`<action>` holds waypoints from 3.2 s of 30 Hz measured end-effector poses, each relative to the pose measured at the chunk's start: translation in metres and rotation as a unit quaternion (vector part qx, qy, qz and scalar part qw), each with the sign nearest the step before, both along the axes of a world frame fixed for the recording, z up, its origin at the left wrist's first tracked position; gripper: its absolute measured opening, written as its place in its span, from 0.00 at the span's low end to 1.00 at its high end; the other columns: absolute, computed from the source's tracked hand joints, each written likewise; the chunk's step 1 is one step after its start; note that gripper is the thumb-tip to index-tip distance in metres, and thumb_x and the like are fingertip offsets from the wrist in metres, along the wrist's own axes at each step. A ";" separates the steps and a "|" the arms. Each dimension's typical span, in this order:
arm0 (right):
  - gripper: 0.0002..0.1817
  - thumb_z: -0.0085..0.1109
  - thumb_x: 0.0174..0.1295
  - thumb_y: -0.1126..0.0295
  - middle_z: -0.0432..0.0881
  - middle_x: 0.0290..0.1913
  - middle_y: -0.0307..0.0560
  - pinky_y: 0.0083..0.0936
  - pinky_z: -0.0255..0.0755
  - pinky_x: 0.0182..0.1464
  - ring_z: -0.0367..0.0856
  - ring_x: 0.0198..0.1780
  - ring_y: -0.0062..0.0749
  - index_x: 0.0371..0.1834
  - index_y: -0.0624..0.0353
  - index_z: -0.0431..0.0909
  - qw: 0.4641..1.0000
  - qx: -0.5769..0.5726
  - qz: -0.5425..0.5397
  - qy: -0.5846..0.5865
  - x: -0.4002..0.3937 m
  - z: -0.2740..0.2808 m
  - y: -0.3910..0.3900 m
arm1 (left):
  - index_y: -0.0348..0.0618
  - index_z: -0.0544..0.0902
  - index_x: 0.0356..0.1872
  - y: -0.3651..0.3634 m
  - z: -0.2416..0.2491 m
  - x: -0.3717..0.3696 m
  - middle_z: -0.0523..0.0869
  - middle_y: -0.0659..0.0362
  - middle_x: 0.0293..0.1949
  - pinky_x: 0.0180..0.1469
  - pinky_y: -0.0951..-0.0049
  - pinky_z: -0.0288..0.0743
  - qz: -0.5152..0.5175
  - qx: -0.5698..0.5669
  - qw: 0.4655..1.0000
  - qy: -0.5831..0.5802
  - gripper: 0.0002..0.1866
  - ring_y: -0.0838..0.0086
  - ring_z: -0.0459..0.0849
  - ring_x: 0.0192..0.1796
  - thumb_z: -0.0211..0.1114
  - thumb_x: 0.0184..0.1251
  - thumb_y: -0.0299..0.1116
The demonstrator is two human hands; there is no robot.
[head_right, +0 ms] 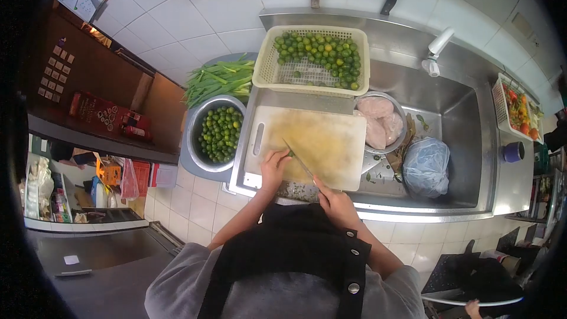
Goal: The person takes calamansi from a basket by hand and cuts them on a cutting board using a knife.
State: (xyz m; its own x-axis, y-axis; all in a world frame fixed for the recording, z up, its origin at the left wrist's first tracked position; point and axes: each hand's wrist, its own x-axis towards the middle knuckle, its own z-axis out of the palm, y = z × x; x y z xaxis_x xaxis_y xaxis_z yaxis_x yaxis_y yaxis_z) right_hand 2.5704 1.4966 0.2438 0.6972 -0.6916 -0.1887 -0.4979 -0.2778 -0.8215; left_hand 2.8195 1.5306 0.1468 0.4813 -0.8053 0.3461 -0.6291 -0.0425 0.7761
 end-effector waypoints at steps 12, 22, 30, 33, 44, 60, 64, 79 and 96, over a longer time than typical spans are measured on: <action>0.31 0.57 0.70 0.72 0.85 0.37 0.69 0.54 0.77 0.42 0.85 0.37 0.66 0.78 0.51 0.67 0.992 -0.079 0.012 -0.101 0.032 -0.053 -0.017 | 0.36 0.89 0.45 0.000 -0.001 -0.001 0.88 0.50 0.40 0.44 0.65 0.82 -0.001 -0.023 1.000 0.002 0.10 0.57 0.88 0.41 0.73 0.62 0.22; 0.32 0.57 0.70 0.73 0.84 0.39 0.68 0.51 0.77 0.43 0.85 0.38 0.65 0.78 0.48 0.67 0.998 -0.035 0.018 -0.056 0.055 -0.061 -0.027 | 0.37 0.89 0.46 0.003 0.008 -0.001 0.87 0.51 0.38 0.44 0.65 0.82 0.007 -0.017 1.000 -0.001 0.12 0.59 0.89 0.41 0.75 0.60 0.23; 0.30 0.57 0.72 0.74 0.86 0.50 0.67 0.39 0.80 0.51 0.88 0.46 0.58 0.78 0.48 0.68 0.993 -0.025 -0.054 -0.102 0.020 -0.026 -0.046 | 0.42 0.83 0.58 0.004 0.067 0.101 0.82 0.48 0.55 0.63 0.58 0.74 0.223 -0.089 0.964 -0.113 0.25 0.54 0.80 0.59 0.73 0.57 0.21; 0.31 0.58 0.72 0.72 0.86 0.51 0.66 0.41 0.80 0.49 0.86 0.45 0.61 0.78 0.43 0.68 0.994 -0.065 -0.055 -0.065 0.002 -0.045 -0.048 | 0.40 0.81 0.61 -0.031 0.098 0.116 0.78 0.46 0.61 0.68 0.55 0.68 0.228 -0.082 0.962 -0.125 0.25 0.50 0.76 0.65 0.72 0.61 0.22; 0.31 0.56 0.73 0.68 0.84 0.47 0.62 0.52 0.80 0.46 0.85 0.41 0.63 0.79 0.35 0.67 0.992 -0.114 -0.058 -0.013 0.002 -0.057 -0.037 | 0.43 0.88 0.49 -0.278 0.063 0.122 0.88 0.48 0.49 0.53 0.54 0.82 -0.114 0.196 0.952 -0.205 0.13 0.54 0.87 0.52 0.69 0.63 0.24; 0.31 0.58 0.71 0.70 0.84 0.54 0.67 0.47 0.78 0.53 0.84 0.51 0.64 0.78 0.42 0.69 0.995 -0.057 -0.074 -0.038 -0.002 -0.061 -0.045 | 0.43 0.76 0.65 -0.166 0.124 0.068 0.82 0.50 0.66 0.64 0.74 0.76 -0.277 0.038 0.788 0.549 0.16 0.70 0.83 0.61 0.55 0.81 0.28; 0.30 0.58 0.71 0.69 0.85 0.48 0.68 0.52 0.79 0.49 0.85 0.46 0.66 0.77 0.41 0.69 0.988 -0.099 -0.073 -0.095 0.000 -0.064 -0.045 | 0.48 0.74 0.57 -0.115 0.130 0.051 0.79 0.48 0.68 0.72 0.70 0.72 -0.252 -0.026 0.758 0.601 0.08 0.65 0.79 0.67 0.55 0.83 0.31; 0.19 0.70 0.68 0.54 0.84 0.23 0.36 0.22 0.69 0.29 0.77 0.26 0.16 0.38 0.63 0.86 0.952 0.190 -0.174 -0.167 0.061 -0.009 -0.041 | 0.39 0.82 0.57 0.003 0.068 -0.012 0.87 0.56 0.57 0.60 0.68 0.79 -0.210 0.099 0.904 0.358 0.17 0.74 0.85 0.57 0.70 0.68 0.20; 0.14 0.65 0.63 0.63 0.83 0.26 0.42 0.28 0.75 0.34 0.81 0.30 0.24 0.39 0.66 0.85 0.973 0.181 -0.082 -0.121 0.058 -0.017 -0.037 | 0.31 0.85 0.53 0.028 0.083 -0.027 0.90 0.52 0.49 0.56 0.68 0.87 -0.144 0.081 0.935 0.314 0.15 0.67 0.91 0.52 0.71 0.65 0.16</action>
State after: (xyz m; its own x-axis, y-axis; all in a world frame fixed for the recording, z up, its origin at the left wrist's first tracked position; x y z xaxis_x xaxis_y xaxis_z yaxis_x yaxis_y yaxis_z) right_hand 2.6288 1.4592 0.2265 0.6369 -0.7166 -0.2844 -0.2909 0.1183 -0.9494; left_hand 2.7929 1.5590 0.2297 0.3031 -0.9504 -0.0696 -0.0553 -0.0905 0.9944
